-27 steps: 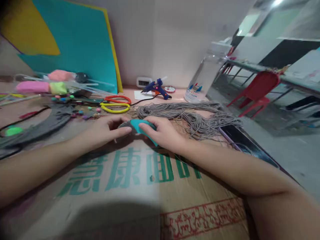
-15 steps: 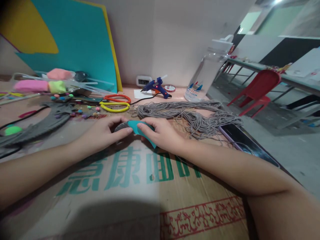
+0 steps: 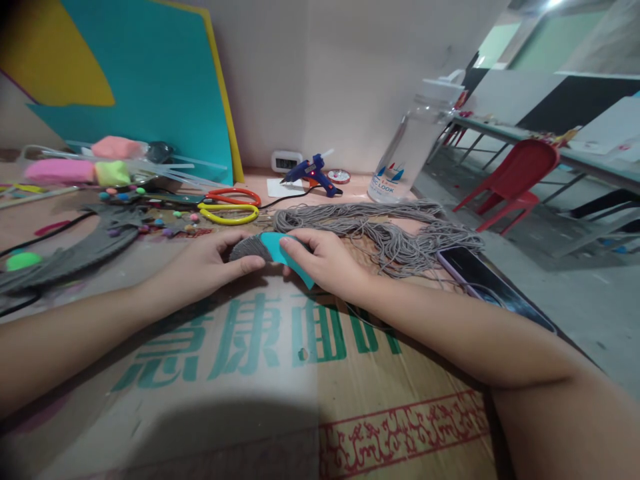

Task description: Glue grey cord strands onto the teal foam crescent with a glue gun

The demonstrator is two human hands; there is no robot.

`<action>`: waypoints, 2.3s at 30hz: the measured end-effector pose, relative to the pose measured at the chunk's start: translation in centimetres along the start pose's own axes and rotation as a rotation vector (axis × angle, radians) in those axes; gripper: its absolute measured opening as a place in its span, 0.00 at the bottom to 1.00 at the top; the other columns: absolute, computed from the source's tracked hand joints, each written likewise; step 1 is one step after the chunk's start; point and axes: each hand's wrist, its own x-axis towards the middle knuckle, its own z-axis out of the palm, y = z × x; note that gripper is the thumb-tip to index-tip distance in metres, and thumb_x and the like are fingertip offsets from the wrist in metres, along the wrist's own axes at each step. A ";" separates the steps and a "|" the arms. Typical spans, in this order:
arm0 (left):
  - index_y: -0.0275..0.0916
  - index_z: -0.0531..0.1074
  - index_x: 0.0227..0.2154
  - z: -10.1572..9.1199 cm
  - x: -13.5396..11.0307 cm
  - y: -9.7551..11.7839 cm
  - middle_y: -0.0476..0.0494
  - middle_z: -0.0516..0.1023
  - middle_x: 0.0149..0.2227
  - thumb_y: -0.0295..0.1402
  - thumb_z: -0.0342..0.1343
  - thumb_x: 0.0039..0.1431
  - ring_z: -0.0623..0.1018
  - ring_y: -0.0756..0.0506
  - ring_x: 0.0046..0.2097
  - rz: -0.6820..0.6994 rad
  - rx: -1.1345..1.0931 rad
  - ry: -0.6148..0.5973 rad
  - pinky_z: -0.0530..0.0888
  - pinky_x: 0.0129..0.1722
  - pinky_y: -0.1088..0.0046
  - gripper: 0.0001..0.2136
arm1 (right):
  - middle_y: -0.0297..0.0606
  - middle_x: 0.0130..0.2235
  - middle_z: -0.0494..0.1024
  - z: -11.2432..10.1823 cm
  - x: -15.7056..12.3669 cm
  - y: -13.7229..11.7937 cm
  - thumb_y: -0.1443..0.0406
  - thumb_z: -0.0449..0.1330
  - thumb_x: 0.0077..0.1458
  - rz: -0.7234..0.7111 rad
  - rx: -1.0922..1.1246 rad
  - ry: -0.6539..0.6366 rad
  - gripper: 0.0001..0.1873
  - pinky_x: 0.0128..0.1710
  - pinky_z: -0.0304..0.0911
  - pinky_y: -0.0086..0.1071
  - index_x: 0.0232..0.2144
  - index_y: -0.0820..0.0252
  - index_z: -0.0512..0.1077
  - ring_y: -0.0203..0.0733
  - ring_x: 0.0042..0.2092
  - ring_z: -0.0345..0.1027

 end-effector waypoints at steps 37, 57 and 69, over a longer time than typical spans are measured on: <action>0.40 0.75 0.41 0.0 0.0 -0.7 0.46 0.79 0.40 0.42 0.52 0.61 0.77 0.45 0.41 0.024 -0.053 -0.133 0.71 0.42 0.69 0.14 | 0.32 0.28 0.73 0.3 0.7 0.8 0.59 0.61 0.54 0.076 0.135 0.006 0.11 0.28 0.60 0.28 0.33 0.62 0.73 0.32 0.28 0.63; 0.39 0.71 0.36 0.2 -0.1 -0.2 0.50 0.74 0.28 0.43 0.55 0.58 0.71 0.50 0.27 -0.057 -0.083 0.054 0.68 0.27 0.76 0.12 | 0.31 0.26 0.70 0.2 0.1 0.2 0.60 0.56 0.59 -0.118 -0.186 0.100 0.11 0.30 0.57 0.27 0.27 0.61 0.69 0.33 0.29 0.62; 0.38 0.72 0.35 0.1 -0.4 0.3 0.48 0.77 0.33 0.43 0.55 0.58 0.73 0.49 0.31 -0.019 -0.002 0.071 0.69 0.30 0.75 0.13 | 0.32 0.27 0.73 0.2 -0.2 0.1 0.59 0.55 0.59 -0.166 -0.228 0.071 0.12 0.30 0.56 0.27 0.30 0.60 0.71 0.33 0.29 0.63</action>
